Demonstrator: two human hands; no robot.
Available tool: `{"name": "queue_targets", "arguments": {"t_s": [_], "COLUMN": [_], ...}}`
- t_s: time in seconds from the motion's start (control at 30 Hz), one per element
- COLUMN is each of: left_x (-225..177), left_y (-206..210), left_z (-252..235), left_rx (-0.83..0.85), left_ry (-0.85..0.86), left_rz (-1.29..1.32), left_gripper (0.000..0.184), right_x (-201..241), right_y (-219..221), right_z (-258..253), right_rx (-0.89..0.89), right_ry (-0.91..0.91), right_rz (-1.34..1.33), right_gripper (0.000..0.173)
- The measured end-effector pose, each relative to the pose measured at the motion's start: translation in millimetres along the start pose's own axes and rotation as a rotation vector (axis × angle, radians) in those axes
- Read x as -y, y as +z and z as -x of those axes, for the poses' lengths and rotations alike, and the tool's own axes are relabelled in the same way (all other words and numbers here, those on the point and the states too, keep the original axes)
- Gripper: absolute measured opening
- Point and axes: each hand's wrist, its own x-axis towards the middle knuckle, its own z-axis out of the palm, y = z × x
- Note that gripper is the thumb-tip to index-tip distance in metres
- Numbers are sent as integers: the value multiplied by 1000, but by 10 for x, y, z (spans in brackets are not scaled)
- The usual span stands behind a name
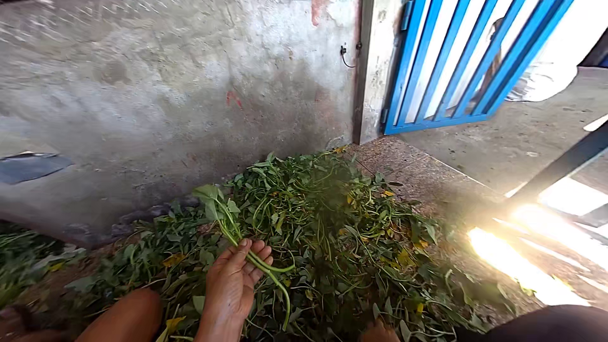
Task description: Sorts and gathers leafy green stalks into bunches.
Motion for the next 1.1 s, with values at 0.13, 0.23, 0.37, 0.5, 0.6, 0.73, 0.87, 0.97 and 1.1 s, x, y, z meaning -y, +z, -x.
{"name": "queue_targets", "arguments": {"t_s": [0.13,0.23,0.37,0.5,0.6,0.73,0.87,0.97,1.1], "left_x": [126,156,150,170,172,202,290,357,424], "left_y": [-21,-13,-39,-37,34,87,137,163,141], "left_z": [50,31,-28,-98,-86,-27,19,62,91], "left_rx": [39,15,58,81,54,89,104,135,143], "left_ry": [-75,-107,-149,-152,-136,-153,-155,-154,-129], "left_rz": [-52,-61,-50,-53,-57,-74,-100,-140,-195], "left_gripper": [11,16,17,19,19,16,9,9,9], "right_x": [-474,-865,-1233,-1295,-1132,-643,-31,373,668], "right_y": [-379,-556,-616,-563,-661,-822,-945,-925,-879], "right_z": [-651,-1189,-1600,-1746,-1605,-1165,-621,-354,-178], "right_rx": [-114,-331,-335,-344,-542,-734,-641,-692,-748], "right_ry": [132,340,434,392,246,-237,-553,-739,-845], "right_rz": [-187,-355,-414,-475,-717,-1479,-1596,-1416,-1216], "right_gripper": [39,53,62,51,41,22,20,17,16]}}
